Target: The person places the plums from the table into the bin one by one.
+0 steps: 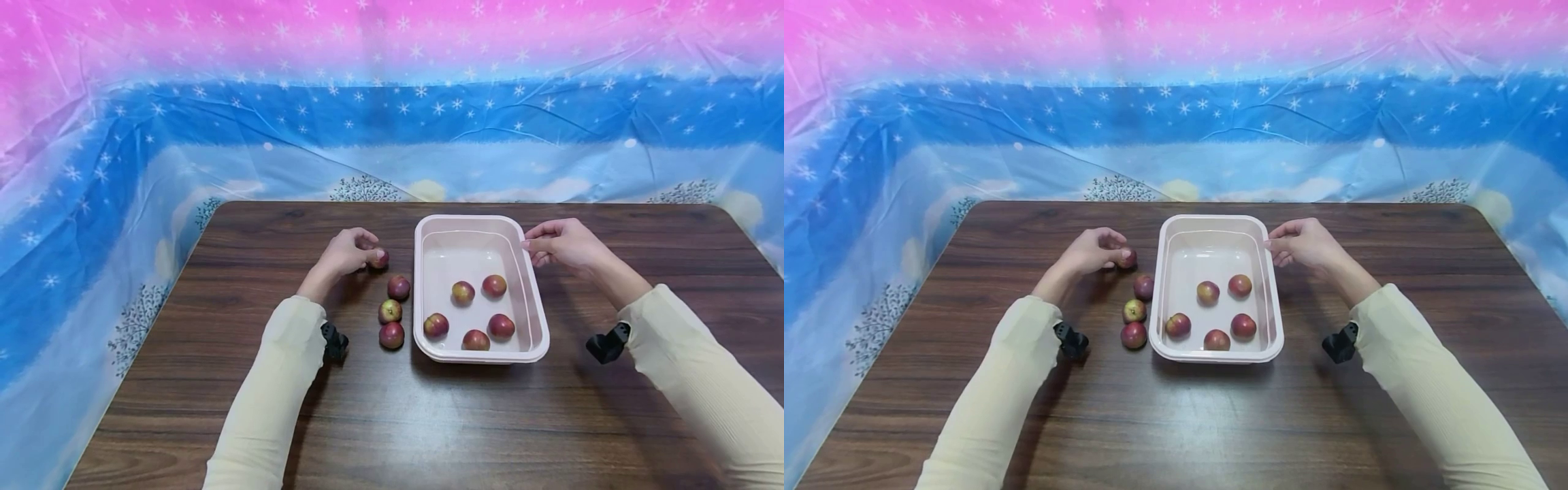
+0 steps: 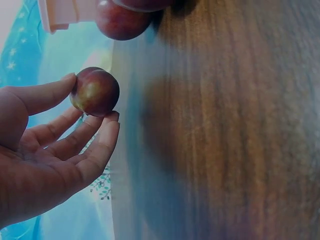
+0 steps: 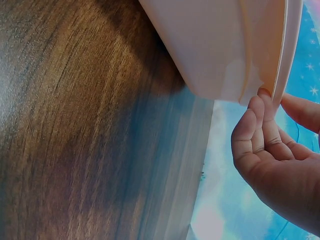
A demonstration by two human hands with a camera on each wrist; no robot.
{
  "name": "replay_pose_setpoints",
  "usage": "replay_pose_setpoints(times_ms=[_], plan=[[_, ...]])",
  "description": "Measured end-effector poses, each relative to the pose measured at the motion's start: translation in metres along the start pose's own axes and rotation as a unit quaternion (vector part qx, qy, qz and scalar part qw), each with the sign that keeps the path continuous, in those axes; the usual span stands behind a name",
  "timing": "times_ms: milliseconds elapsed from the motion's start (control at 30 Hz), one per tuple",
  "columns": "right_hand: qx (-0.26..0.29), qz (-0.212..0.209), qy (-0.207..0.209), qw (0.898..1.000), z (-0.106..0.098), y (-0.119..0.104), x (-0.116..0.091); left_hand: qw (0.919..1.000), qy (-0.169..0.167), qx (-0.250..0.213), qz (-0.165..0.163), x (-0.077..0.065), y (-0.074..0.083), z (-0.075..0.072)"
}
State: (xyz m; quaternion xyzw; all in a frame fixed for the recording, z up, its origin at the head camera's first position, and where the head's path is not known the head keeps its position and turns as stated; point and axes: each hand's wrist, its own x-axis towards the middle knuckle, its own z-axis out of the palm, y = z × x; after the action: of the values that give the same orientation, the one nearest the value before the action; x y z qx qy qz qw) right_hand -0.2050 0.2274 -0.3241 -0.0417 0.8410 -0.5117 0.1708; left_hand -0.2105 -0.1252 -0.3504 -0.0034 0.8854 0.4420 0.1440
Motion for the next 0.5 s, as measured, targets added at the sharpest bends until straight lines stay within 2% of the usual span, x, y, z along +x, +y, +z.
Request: replay_pose_setpoints(times_ms=[500], plan=[[0.011,0.005,-0.004,1.000,0.000,0.000,0.001,0.9979,0.012,-0.064,-0.006,-0.007,0.015,-0.011]])
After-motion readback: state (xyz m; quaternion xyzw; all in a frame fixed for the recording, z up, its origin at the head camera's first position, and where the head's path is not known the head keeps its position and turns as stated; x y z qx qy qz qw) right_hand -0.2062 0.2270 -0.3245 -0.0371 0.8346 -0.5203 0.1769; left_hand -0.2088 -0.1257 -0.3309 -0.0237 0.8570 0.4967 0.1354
